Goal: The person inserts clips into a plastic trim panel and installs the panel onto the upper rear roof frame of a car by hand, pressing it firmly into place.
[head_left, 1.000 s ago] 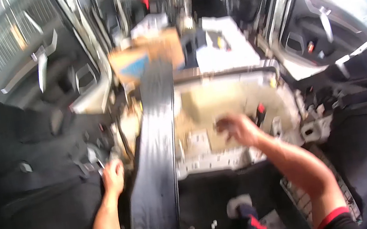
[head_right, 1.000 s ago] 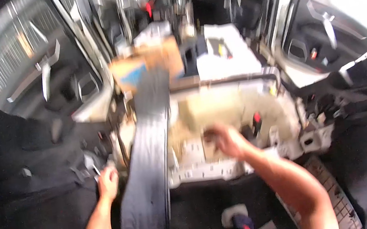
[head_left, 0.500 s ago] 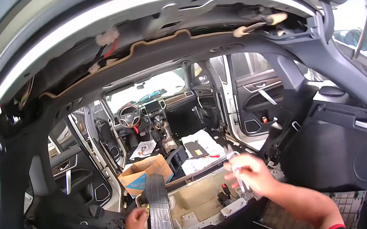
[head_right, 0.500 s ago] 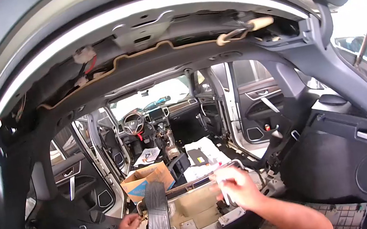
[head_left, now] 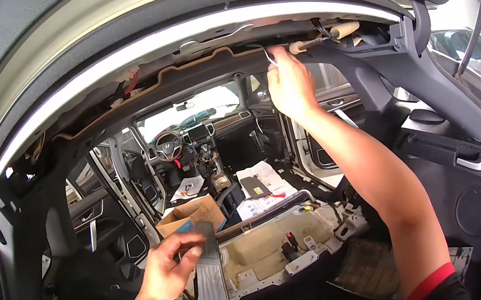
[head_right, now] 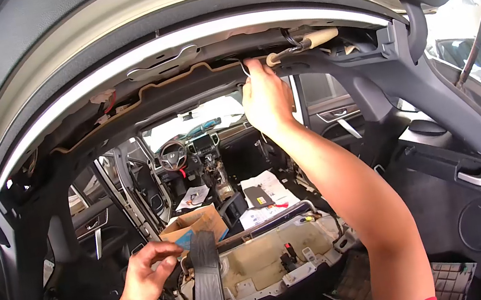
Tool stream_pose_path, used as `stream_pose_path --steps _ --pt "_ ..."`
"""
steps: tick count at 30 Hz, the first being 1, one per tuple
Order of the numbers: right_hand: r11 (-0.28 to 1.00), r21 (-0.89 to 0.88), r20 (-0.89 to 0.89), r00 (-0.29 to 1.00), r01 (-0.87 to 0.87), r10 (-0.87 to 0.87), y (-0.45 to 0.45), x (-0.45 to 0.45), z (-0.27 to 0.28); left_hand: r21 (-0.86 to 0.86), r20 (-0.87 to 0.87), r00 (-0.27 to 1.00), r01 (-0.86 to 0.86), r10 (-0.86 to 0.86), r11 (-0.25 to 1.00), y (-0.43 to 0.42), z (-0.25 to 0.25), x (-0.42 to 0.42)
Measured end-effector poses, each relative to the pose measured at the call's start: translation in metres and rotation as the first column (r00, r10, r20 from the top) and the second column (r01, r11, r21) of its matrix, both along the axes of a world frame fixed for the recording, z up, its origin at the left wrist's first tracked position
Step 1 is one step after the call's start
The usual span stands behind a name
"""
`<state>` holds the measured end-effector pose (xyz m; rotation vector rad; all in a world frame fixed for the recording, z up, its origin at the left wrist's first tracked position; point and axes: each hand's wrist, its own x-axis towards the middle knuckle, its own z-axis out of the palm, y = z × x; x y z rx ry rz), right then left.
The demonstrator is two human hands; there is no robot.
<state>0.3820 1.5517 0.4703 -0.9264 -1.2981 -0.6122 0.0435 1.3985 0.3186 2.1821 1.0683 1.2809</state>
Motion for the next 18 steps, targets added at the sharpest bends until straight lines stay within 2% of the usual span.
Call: stream_pose_path --steps 2,7,12,15,18 --pt "0.997 -0.072 -0.003 0.999 0.037 -0.037 0.000 -0.007 0.005 -0.009 0.037 0.999 -0.013 0.013 1.000 -0.013 -0.004 -0.015" --pt "0.995 -0.054 -0.013 0.996 0.088 -0.089 0.004 -0.014 0.007 -0.056 0.071 0.988 -0.130 0.134 0.990 -0.039 -0.021 -0.052" --pt "0.998 0.010 -0.033 0.997 0.067 -0.067 -0.002 -0.010 0.008 -0.091 0.134 0.975 -0.168 0.179 0.982 -0.051 -0.048 -0.081" --pt "0.991 0.044 0.075 0.989 0.128 -0.131 -0.002 -0.011 0.013 -0.130 0.185 0.961 -0.182 0.205 0.975 -0.056 -0.061 -0.091" --pt "0.948 0.076 0.173 0.933 0.308 -0.317 -0.006 -0.011 0.020 -0.157 0.216 0.958 -0.155 0.187 0.975 -0.059 -0.074 -0.099"
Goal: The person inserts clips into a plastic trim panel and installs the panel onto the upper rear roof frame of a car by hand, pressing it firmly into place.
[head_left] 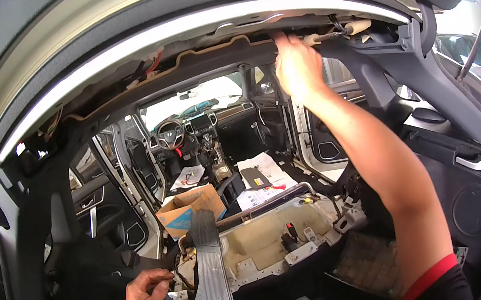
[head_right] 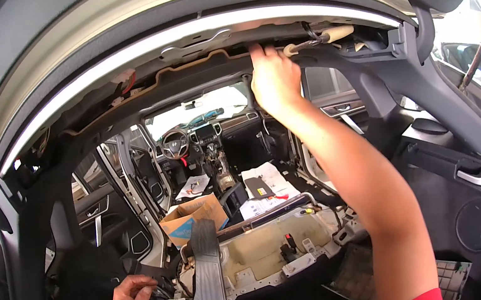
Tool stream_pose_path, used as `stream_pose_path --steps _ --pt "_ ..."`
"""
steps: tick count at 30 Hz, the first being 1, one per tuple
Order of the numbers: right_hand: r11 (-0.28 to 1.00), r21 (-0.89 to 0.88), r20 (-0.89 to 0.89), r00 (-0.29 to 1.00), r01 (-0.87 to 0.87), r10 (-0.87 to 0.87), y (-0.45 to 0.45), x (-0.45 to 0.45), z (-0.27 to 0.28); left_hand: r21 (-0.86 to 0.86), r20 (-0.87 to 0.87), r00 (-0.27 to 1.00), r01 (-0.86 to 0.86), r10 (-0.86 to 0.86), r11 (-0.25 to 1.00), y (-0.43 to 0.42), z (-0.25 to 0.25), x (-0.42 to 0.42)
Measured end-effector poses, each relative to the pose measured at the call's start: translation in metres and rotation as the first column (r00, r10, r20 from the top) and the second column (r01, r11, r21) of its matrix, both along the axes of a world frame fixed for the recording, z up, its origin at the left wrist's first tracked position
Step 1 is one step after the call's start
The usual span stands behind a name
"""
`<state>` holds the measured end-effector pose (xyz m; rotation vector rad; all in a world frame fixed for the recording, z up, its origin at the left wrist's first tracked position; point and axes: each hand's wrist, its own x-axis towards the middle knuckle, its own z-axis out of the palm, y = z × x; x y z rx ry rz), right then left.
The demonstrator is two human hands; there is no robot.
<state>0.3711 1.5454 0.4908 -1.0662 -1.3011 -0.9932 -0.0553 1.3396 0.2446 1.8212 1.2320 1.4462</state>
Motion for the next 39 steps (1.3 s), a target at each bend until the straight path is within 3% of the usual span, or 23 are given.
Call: stream_pose_path --steps 2,4,9,12,13,15,16,17,18,21,23,24,26,27,28,29,31,32,33,35,36,38,39 --pt "0.981 -0.026 0.127 0.974 0.191 -0.186 0.000 0.003 0.009 -0.018 0.012 1.000 0.020 -0.020 1.000 -0.001 -0.008 -0.003" --pt "0.870 -0.307 0.267 0.913 0.385 -0.310 -0.032 -0.011 0.030 -0.047 0.024 0.998 0.055 -0.054 0.997 -0.003 -0.013 -0.003" --pt "0.885 -0.045 0.425 0.810 0.464 -0.403 -0.016 0.000 0.051 -0.087 -0.027 0.996 0.085 -0.088 0.993 -0.008 -0.031 -0.001" --pt "0.869 -0.135 0.399 0.829 0.477 -0.393 -0.023 -0.007 0.052 -0.113 -0.048 0.991 0.116 -0.123 0.987 -0.020 -0.046 0.001" --pt "0.803 -0.273 0.397 0.822 0.530 -0.407 -0.040 -0.016 0.054 -0.123 -0.018 0.994 0.104 -0.107 0.987 -0.026 -0.054 -0.002" --pt "0.818 -0.224 0.400 0.815 0.530 -0.419 -0.027 -0.002 0.068 -0.146 0.013 0.998 0.068 -0.067 0.987 -0.032 -0.075 -0.015" --pt "0.835 -0.184 0.406 0.814 0.519 -0.416 -0.039 -0.009 0.068 -0.151 0.013 0.997 0.076 -0.075 0.986 -0.035 -0.085 -0.022" --pt "0.830 -0.427 0.271 0.926 0.359 -0.261 -0.054 -0.010 0.077 -0.191 0.059 0.997 0.052 -0.041 0.980 -0.038 -0.094 -0.029" --pt "0.754 -0.585 0.170 0.954 0.298 -0.246 -0.091 -0.026 0.078 -0.227 0.110 0.994 0.032 -0.007 0.973 -0.039 -0.104 -0.032" --pt "0.871 -0.400 0.306 0.937 0.286 -0.167 -0.042 0.012 0.093 -0.256 0.213 0.977 0.036 0.020 0.966 -0.040 -0.128 -0.040" --pt "0.767 -0.468 0.485 0.853 0.439 -0.193 -0.033 0.015 0.098 -0.284 0.305 0.951 0.047 0.044 0.958 -0.043 -0.136 -0.038" --pt "0.685 -0.564 0.542 0.832 0.462 -0.115 -0.058 0.005 0.095 -0.314 0.299 0.953 0.043 0.056 0.948 -0.045 -0.141 -0.037" --pt "0.631 -0.691 0.467 0.884 0.352 0.018 -0.062 0.011 0.095 -0.320 0.332 0.943 0.081 0.032 0.944 -0.048 -0.160 -0.035" --pt "0.589 -0.746 0.428 0.901 0.310 0.068 -0.065 0.012 0.093 -0.208 0.269 0.963 0.066 -0.007 0.976 -0.043 -0.186 -0.037" --pt "0.540 -0.787 0.407 0.909 0.299 0.090 -0.074 0.009 0.085 -0.192 0.263 0.962 0.120 -0.066 0.974 -0.036 -0.199 -0.036" --pt "0.789 -0.573 0.548 0.819 0.220 0.170 -0.061 0.024 0.063 -0.274 0.356 0.933 0.165 -0.059 0.948 -0.028 -0.211 -0.033" --pt "0.815 -0.480 0.712 0.687 0.325 0.145 -0.094 -0.017 0.027 -0.311 0.466 0.882 0.238 -0.071 0.920 -0.020 -0.200 -0.004" --pt "0.872 -0.435 0.708 0.684 0.225 0.177 -0.106 -0.034 -0.010 -0.279 0.484 0.869 0.263 -0.101 0.924 -0.015 -0.179 0.019" --pt "0.619 -0.780 0.448 0.772 0.092 0.451 -0.124 -0.057 -0.035 -0.203 0.619 0.774 0.322 -0.134 0.925 -0.018 -0.147 0.051" --pt "0.614 -0.757 0.330 0.681 -0.223 0.654 -0.125 -0.087 -0.130 -0.028 0.836 0.506 0.424 -0.212 0.905 0.005 -0.098 0.104" --pt "0.689 -0.680 0.486 0.548 -0.251 0.680 -0.138 -0.095 -0.216 -0.089 0.932 0.349 0.474 -0.094 0.876 -0.012 -0.130 0.112" --pt "0.421 -0.899 0.244 0.658 -0.123 0.713 -0.170 -0.086 -0.246 -0.260 0.872 0.488 0.405 0.034 0.876 -0.033 -0.173 0.083" --pt "0.309 -0.937 0.105 0.712 -0.164 0.695 -0.178 -0.074 -0.264 -0.377 0.806 0.572 0.305 0.148 0.875 -0.054 -0.201 0.058"
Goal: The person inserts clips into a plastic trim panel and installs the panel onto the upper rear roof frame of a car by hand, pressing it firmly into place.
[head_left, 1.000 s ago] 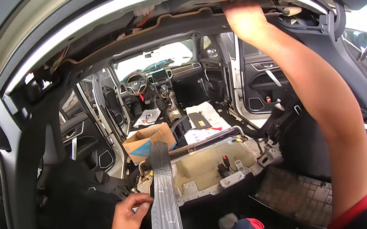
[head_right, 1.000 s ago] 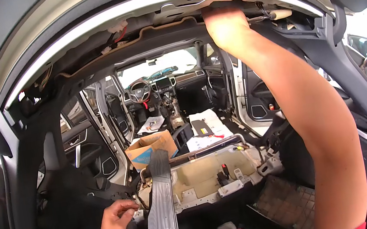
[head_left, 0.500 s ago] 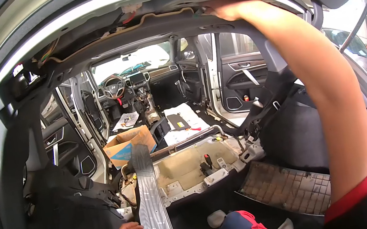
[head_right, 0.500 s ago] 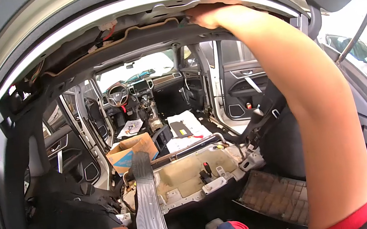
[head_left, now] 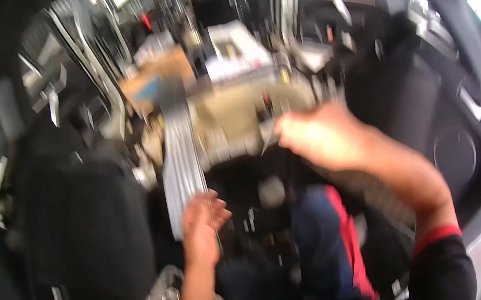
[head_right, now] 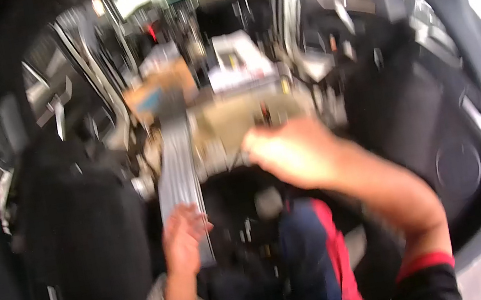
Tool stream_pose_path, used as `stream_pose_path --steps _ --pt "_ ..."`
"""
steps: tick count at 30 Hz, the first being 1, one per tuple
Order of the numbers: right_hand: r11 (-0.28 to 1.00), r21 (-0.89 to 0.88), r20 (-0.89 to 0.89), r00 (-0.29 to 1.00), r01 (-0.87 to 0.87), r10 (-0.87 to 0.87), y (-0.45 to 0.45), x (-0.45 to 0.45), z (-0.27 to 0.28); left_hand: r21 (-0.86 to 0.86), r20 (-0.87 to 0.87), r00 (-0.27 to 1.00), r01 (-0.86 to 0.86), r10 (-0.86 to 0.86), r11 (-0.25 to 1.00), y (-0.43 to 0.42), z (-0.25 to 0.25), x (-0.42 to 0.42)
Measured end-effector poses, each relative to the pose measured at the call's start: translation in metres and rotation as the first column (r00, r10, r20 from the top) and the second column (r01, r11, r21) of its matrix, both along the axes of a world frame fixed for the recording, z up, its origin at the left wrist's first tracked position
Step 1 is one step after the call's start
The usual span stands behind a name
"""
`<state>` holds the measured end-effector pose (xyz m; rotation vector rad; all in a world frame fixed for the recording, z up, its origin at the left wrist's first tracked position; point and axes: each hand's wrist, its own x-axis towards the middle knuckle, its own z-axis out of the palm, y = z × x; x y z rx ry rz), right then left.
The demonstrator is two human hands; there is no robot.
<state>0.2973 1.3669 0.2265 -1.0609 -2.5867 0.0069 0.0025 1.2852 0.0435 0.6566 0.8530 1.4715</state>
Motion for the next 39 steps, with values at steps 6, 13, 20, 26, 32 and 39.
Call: stream_pose_path --steps 6,13,20,26,32,39 --pt "0.660 -0.714 -0.391 0.649 0.233 -0.653 -0.027 0.149 -0.223 -0.385 -0.264 0.921 -0.373 0.286 0.844 -0.138 -0.129 -0.065" --pt "0.263 -0.791 0.084 0.523 0.553 -0.848 -0.171 0.250 -0.509 -0.382 -0.610 0.783 -0.159 -0.119 0.910 -0.188 -0.265 0.001" --pt "-0.146 -0.669 0.461 0.253 0.729 -0.851 -0.293 0.244 -0.603 -0.337 -0.940 0.085 -0.106 -0.330 0.935 -0.105 -0.283 -0.001" --pt "-0.361 -0.584 0.524 -0.002 0.727 -0.852 -0.316 0.241 -0.628 -0.487 -0.858 -0.127 -0.104 -0.498 0.867 -0.020 -0.390 0.000" --pt "-0.110 -0.614 0.246 0.057 0.782 -0.968 -0.301 0.238 -0.614 -0.518 -0.850 -0.191 0.140 -0.490 0.844 0.013 -0.422 0.032" --pt "-0.135 -0.736 0.238 0.067 0.663 -0.969 -0.239 0.185 -0.570 -0.505 -0.855 0.103 0.054 -0.507 0.862 -0.042 -0.472 0.045"
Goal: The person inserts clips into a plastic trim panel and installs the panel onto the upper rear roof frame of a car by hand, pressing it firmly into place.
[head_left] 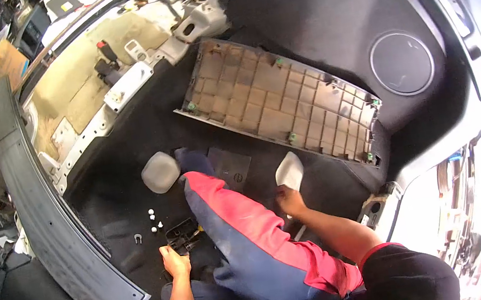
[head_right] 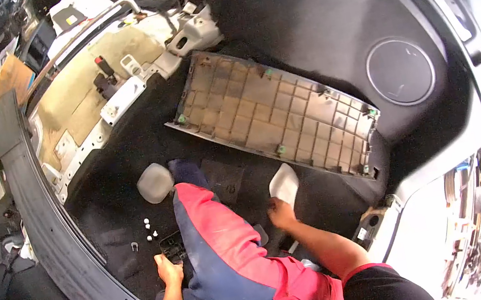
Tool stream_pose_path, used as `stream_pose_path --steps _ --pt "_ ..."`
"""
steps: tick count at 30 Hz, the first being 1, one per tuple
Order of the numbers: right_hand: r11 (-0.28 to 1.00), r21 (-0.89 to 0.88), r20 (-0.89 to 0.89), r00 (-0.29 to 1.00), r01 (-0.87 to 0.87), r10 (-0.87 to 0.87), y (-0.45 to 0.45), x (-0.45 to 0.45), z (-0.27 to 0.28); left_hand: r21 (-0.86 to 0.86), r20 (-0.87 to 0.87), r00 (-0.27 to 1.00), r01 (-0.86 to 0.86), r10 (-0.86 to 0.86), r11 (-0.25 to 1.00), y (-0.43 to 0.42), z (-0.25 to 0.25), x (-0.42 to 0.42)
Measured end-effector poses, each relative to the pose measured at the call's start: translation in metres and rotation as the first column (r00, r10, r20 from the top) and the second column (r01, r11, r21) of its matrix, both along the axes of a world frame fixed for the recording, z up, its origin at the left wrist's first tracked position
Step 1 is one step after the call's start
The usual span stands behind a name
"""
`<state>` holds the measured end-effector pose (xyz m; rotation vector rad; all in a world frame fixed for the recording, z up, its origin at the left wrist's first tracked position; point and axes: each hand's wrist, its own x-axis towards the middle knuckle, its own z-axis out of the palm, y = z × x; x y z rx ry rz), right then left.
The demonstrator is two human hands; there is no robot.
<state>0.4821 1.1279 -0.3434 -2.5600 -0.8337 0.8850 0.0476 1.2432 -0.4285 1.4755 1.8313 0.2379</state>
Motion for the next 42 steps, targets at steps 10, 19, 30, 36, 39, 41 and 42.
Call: stream_pose_path --steps 10,19,30,36,39,41,42 --pt "0.915 0.110 -0.022 0.919 -0.388 0.393 -0.049 -0.018 -0.009 -0.024 -0.155 0.986 0.060 -0.064 0.998 -0.001 0.047 0.046" --pt "0.956 0.025 -0.002 0.956 -0.293 0.293 -0.062 0.010 0.011 0.073 -0.202 0.965 0.184 -0.166 0.980 0.009 0.022 0.049" --pt "0.370 0.763 0.089 0.652 -0.531 0.753 0.164 -0.065 0.250 -0.276 0.886 0.391 0.013 0.249 0.961 0.085 0.283 0.154" --pt "0.453 0.657 0.241 0.737 -0.603 0.632 0.186 -0.058 0.256 -0.383 0.924 0.072 0.209 0.376 0.900 0.126 0.252 0.219" --pt "0.509 0.644 0.243 0.783 -0.571 0.572 0.196 -0.046 0.240 -0.487 0.873 0.093 0.147 0.478 0.861 0.125 0.262 0.243" --pt "0.489 0.664 0.245 0.783 -0.565 0.572 0.211 -0.032 0.223 -0.507 0.861 0.055 0.158 0.505 0.847 0.132 0.250 0.252" --pt "0.505 0.641 0.231 0.772 -0.579 0.592 0.223 -0.022 0.219 -0.496 0.866 0.029 0.162 0.499 0.853 0.136 0.241 0.257"
